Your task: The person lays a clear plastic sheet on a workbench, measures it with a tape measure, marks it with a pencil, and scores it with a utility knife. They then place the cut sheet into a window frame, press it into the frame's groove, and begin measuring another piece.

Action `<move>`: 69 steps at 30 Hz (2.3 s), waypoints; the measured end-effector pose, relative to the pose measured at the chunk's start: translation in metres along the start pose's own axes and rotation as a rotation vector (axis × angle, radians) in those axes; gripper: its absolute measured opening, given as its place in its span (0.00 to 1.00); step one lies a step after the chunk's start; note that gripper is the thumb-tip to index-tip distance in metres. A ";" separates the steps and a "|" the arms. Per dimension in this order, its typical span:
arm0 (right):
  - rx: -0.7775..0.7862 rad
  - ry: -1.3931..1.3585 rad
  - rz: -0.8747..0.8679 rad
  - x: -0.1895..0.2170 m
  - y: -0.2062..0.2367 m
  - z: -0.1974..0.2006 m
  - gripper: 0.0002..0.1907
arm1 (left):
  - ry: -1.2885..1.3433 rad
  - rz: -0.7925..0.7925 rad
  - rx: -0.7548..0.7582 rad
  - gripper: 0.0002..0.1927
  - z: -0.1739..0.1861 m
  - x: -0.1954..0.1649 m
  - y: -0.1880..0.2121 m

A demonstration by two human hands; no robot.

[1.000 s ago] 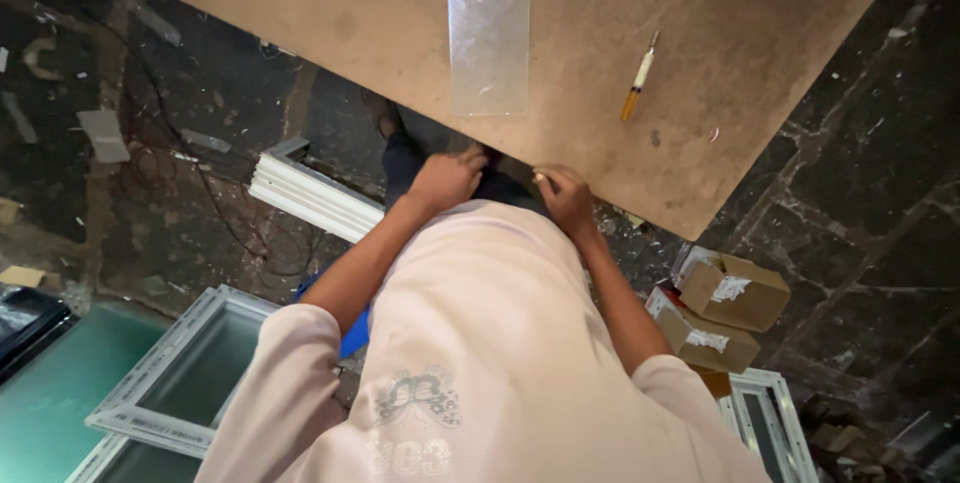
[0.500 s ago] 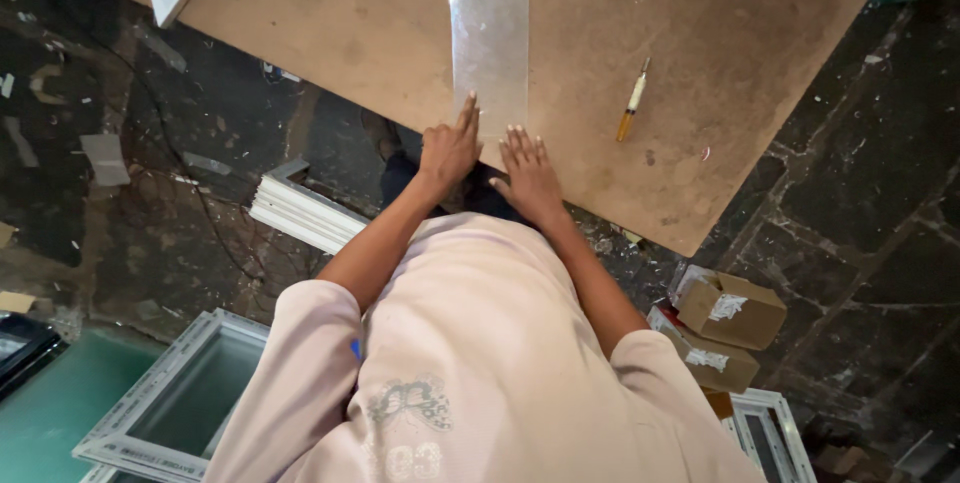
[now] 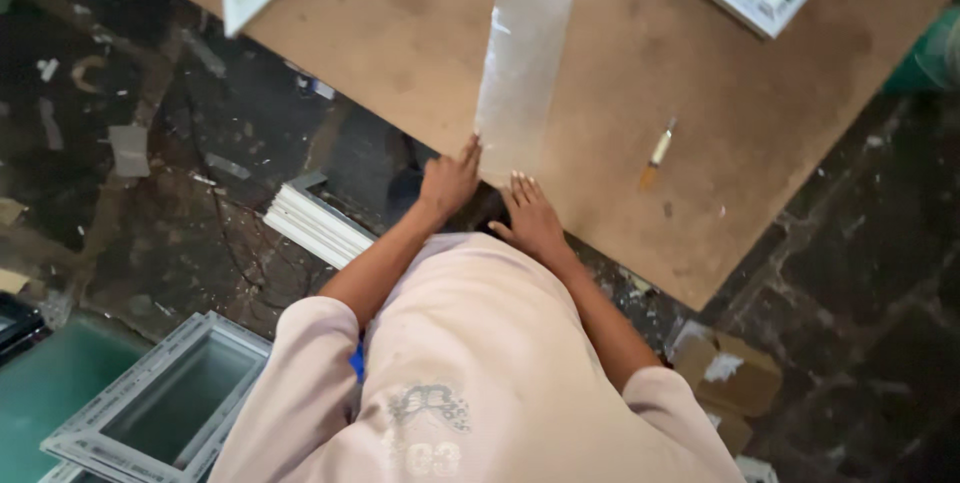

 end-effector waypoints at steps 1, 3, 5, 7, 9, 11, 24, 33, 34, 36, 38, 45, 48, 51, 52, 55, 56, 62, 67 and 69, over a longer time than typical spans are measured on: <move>0.002 0.002 0.022 0.006 -0.003 0.000 0.43 | 0.026 0.006 0.005 0.30 0.001 0.007 0.001; 0.008 0.009 0.057 0.016 -0.012 0.000 0.42 | 0.084 0.012 0.013 0.31 0.001 0.024 0.002; -0.124 -0.022 0.131 0.032 -0.025 0.018 0.39 | 0.077 -0.007 -0.031 0.31 0.004 0.044 0.003; -0.141 -0.151 0.048 0.036 -0.051 0.031 0.32 | 0.078 -0.023 -0.080 0.28 0.009 0.067 0.003; -0.048 -0.381 -0.194 0.030 -0.087 0.039 0.22 | 0.082 -0.043 -0.131 0.24 0.018 0.091 0.000; -0.149 -0.452 -0.426 0.027 -0.140 0.068 0.18 | 0.372 0.003 0.109 0.34 0.002 0.116 -0.008; -0.504 -0.065 -0.353 0.186 -0.562 0.253 0.18 | 1.447 0.207 0.506 0.34 -0.015 0.258 0.032; -0.732 -0.578 -0.266 0.168 -0.570 0.243 0.07 | 1.552 0.195 0.216 0.22 -0.023 0.333 0.029; -0.788 -0.765 -0.232 0.158 -0.560 0.241 0.07 | 1.548 0.183 0.194 0.23 -0.022 0.338 0.012; -0.716 -1.221 -0.288 0.128 -0.527 0.206 0.07 | 1.439 0.297 0.330 0.24 -0.041 0.341 -0.005; -0.732 -1.509 -0.358 0.101 -0.470 0.165 0.08 | 1.228 0.118 0.158 0.24 -0.023 0.337 -0.038; -1.014 -1.500 -0.694 0.034 -0.224 0.035 0.13 | 1.188 -0.050 0.276 0.37 0.001 0.238 -0.077; -0.934 -1.101 -0.647 0.030 -0.167 0.001 0.12 | 0.938 -0.399 0.093 0.33 0.027 0.172 -0.085; -0.883 -1.305 -0.723 0.013 -0.135 -0.057 0.17 | 0.932 -0.521 0.158 0.38 0.010 0.115 -0.107; -0.899 -1.408 -0.738 0.005 -0.124 -0.073 0.17 | 1.005 -0.488 0.264 0.43 -0.002 0.102 -0.102; -0.908 -1.535 -0.686 -0.014 -0.098 -0.096 0.17 | 0.957 -0.535 0.308 0.43 -0.019 0.068 -0.089; -0.892 -1.553 -0.647 -0.015 -0.091 -0.096 0.17 | 0.925 -0.507 0.341 0.40 -0.024 0.061 -0.081; -0.963 -1.472 -0.671 -0.037 -0.066 -0.069 0.17 | 0.692 -0.470 0.204 0.27 -0.018 0.051 -0.068; -1.160 -0.967 -0.943 -0.065 -0.050 -0.047 0.10 | 0.485 -0.124 0.226 0.17 -0.038 0.105 -0.085; -1.195 -0.721 -0.957 -0.071 -0.057 -0.042 0.07 | 0.488 -0.094 0.112 0.15 -0.036 0.116 -0.088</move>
Point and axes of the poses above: each hand's wrist, its own y-axis away from the middle knuckle, its own z-axis out of the back of the hand, x = y × z, the point moved 9 cm from there along -y, towards the middle knuckle, and after that the axes turned 3 degrees about -z, right-handed, at the moved point
